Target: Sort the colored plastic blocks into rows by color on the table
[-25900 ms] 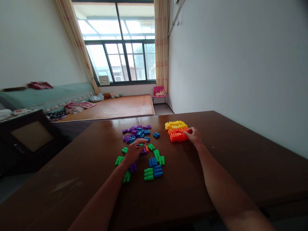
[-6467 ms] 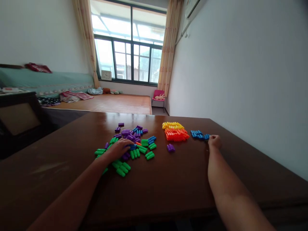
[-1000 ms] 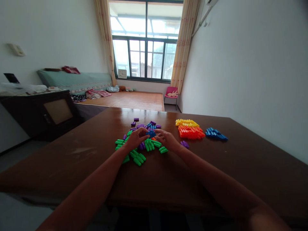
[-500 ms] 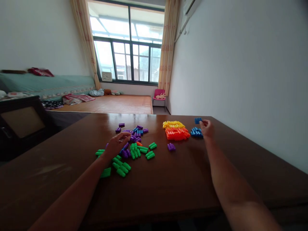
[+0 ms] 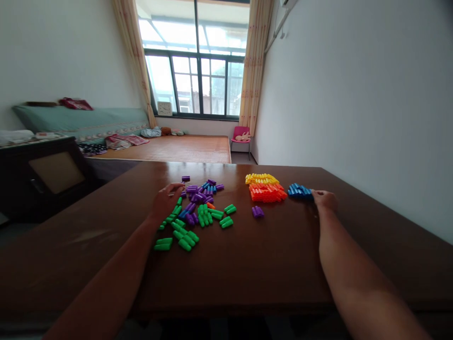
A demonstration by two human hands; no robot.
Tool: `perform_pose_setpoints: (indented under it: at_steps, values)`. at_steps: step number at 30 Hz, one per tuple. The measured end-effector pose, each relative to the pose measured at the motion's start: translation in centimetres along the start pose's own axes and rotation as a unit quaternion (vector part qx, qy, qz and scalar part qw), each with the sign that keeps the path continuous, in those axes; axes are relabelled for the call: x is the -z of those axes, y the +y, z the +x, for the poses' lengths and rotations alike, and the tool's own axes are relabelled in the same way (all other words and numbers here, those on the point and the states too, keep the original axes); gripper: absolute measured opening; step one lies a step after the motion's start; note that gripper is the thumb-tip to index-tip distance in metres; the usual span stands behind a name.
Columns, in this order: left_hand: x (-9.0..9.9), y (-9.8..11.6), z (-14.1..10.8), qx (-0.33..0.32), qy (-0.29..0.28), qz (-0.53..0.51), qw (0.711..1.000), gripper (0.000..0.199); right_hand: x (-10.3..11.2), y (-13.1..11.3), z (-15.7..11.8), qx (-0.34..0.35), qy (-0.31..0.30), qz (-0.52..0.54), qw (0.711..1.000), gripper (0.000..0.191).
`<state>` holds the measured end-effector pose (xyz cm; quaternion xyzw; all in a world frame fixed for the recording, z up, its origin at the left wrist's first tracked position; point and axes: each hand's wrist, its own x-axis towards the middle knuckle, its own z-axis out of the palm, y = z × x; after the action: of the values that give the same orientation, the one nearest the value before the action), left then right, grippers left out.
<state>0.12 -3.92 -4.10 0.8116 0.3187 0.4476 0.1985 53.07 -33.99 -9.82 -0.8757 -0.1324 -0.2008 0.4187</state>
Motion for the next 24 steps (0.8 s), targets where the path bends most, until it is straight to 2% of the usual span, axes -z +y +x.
perform_pose_setpoints:
  at_steps: [3, 7, 10, 12, 15, 19, 21, 24]
  values:
    - [0.3, -0.8, 0.2, 0.016, 0.001, 0.016, 1.000, 0.034, -0.2, -0.1, -0.2, -0.019, 0.041, -0.040, 0.998, 0.035]
    - [0.3, -2.4, 0.2, 0.030, -0.041, 0.037, 0.998, 0.031, 0.1, -2.8, -0.8, 0.107, 0.116, 0.023, 0.987, 0.032]
    - [0.1, -3.1, -0.1, 0.003, -0.094, 0.076, 0.993, 0.029, 1.0, -7.4, -2.8, 0.219, 0.113, 0.080, 0.966, 0.036]
    - [0.1, -3.0, -0.4, -0.019, -0.135, 0.104, 0.985, 0.026, 1.2, -11.4, -5.5, 0.275, 0.067, 0.110, 0.953, 0.039]
    - [0.1, -2.3, -1.0, -0.028, -0.198, 0.106, 0.974, 0.025, 0.8, -17.1, -11.4, 0.367, -0.071, 0.154, 0.915, 0.036]
    - [0.1, -1.2, -1.5, -0.010, -0.222, 0.100, 0.970, 0.039, -0.5, -22.8, -19.8, 0.511, -0.255, 0.157, 0.806, 0.025]
    - [-0.1, -0.8, -1.6, -0.006, -0.236, 0.090, 0.968, 0.043, -1.1, -24.9, -22.8, 0.539, -0.308, 0.152, 0.769, 0.023]
    - [-0.3, -0.3, -1.6, -0.003, -0.243, 0.095, 0.965, 0.037, -2.1, -27.5, -25.4, 0.525, -0.344, 0.150, 0.764, 0.020]
